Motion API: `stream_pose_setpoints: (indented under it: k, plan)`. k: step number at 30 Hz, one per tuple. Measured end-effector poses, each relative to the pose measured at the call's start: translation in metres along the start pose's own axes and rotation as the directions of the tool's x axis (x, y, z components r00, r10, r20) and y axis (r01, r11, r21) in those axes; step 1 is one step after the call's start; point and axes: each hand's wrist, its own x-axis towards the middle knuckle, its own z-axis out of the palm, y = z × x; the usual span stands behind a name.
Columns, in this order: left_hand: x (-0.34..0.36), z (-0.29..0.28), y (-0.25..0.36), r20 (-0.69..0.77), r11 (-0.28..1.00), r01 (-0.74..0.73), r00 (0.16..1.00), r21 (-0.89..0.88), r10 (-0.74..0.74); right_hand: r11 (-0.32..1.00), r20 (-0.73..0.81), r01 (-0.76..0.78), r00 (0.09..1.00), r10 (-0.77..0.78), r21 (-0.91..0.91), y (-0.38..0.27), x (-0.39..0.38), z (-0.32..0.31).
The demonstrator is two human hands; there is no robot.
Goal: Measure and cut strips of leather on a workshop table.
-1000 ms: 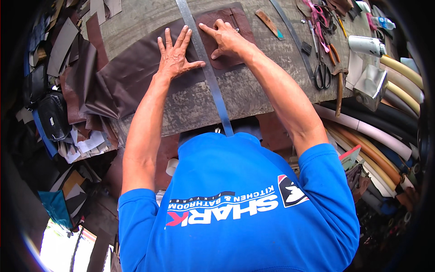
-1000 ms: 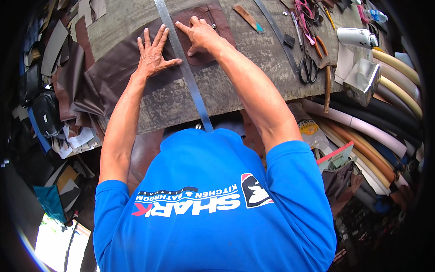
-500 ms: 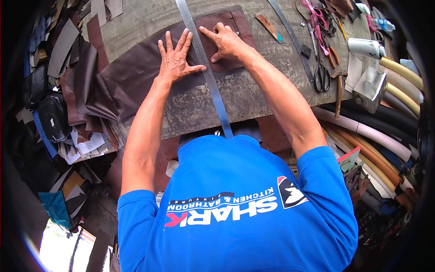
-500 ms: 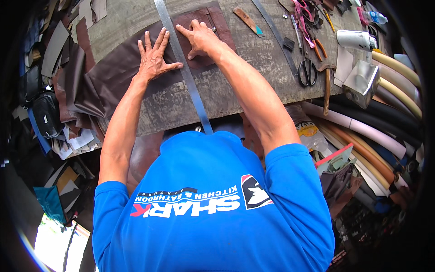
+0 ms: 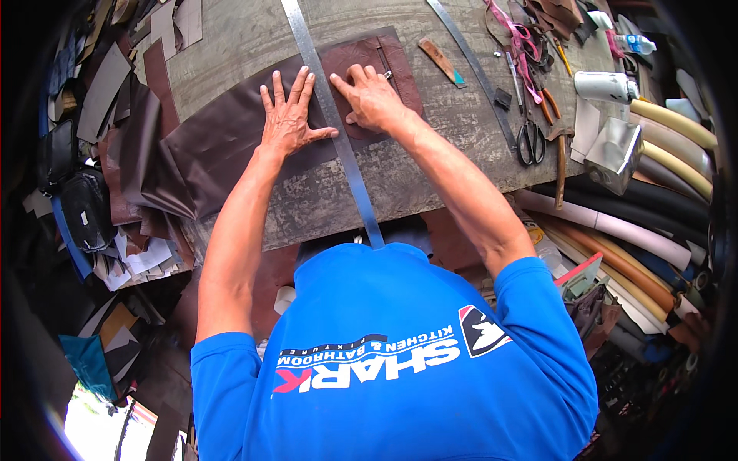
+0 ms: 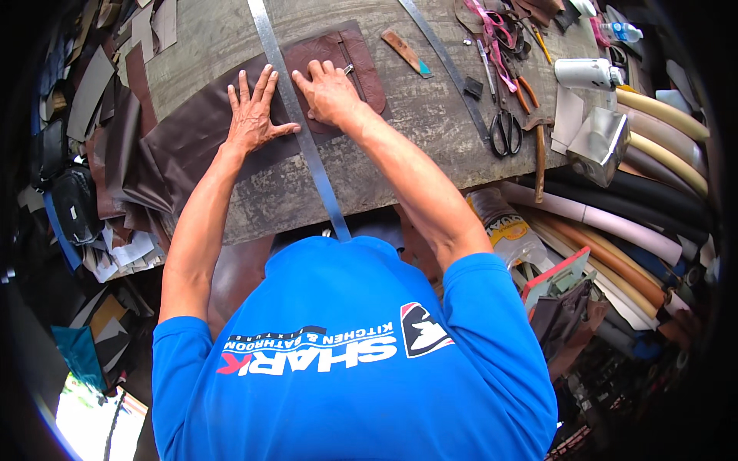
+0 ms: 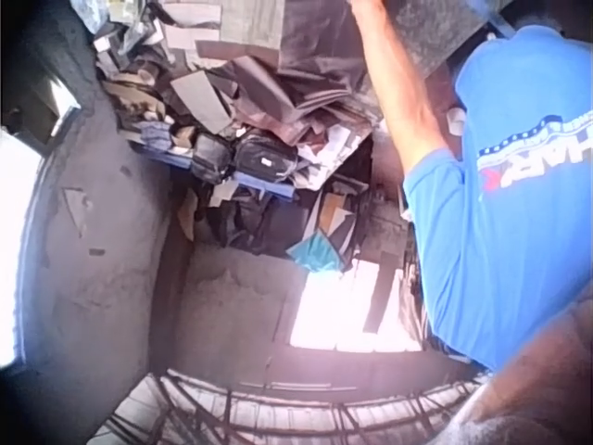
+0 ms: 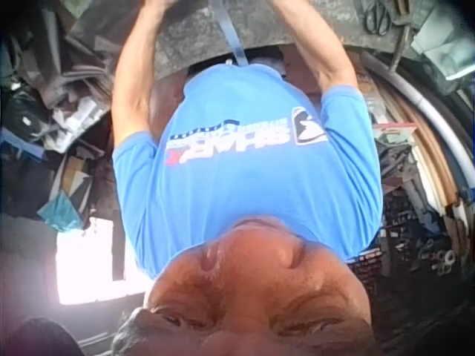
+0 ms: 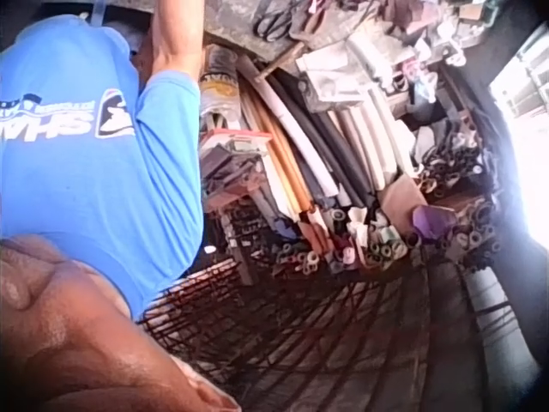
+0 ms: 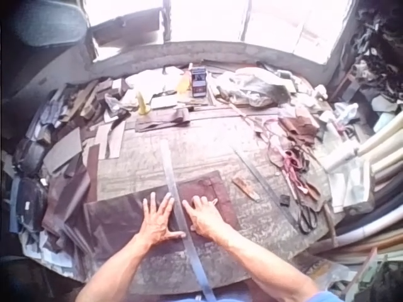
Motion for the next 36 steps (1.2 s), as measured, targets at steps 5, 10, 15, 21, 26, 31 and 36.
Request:
stream_pose_setpoints:
  k: [5,10,15,21,26,31,36]
  plan:
    - [0.006,-0.022,0.013,0.105,0.993,0.015,0.994,0.115,-0.027,0.999,-0.157,0.011,0.987,-0.019,-0.05,-0.008,-0.022,0.015]
    - [0.012,-0.032,0.021,0.222,0.982,0.027,0.973,0.184,-0.068,0.989,-0.207,0.051,0.978,-0.021,0.14,0.0,-0.024,0.011]
    - [0.01,-0.021,0.019,0.163,0.998,0.047,0.985,0.043,-0.053,0.896,-0.522,-0.382,0.729,0.443,0.226,0.091,-0.04,-0.016]
    - [0.01,-0.026,0.02,0.177,0.995,0.068,0.981,0.071,-0.08,0.75,-0.067,-0.626,0.757,0.65,0.212,0.157,-0.049,-0.039]
    - [0.011,-0.022,0.022,0.179,0.998,0.056,0.982,0.012,-0.057,0.765,-0.098,-0.565,0.781,0.616,0.309,0.165,-0.053,-0.031]
    - [0.015,-0.028,0.025,0.237,0.997,0.06,0.969,0.047,-0.07,0.342,-0.097,-0.166,0.767,0.635,0.925,0.086,-0.047,-0.055]
    - [0.016,-0.028,0.027,0.243,0.996,0.061,0.967,0.065,-0.075,0.287,-0.103,-0.119,0.752,0.651,0.95,0.032,-0.034,-0.045]
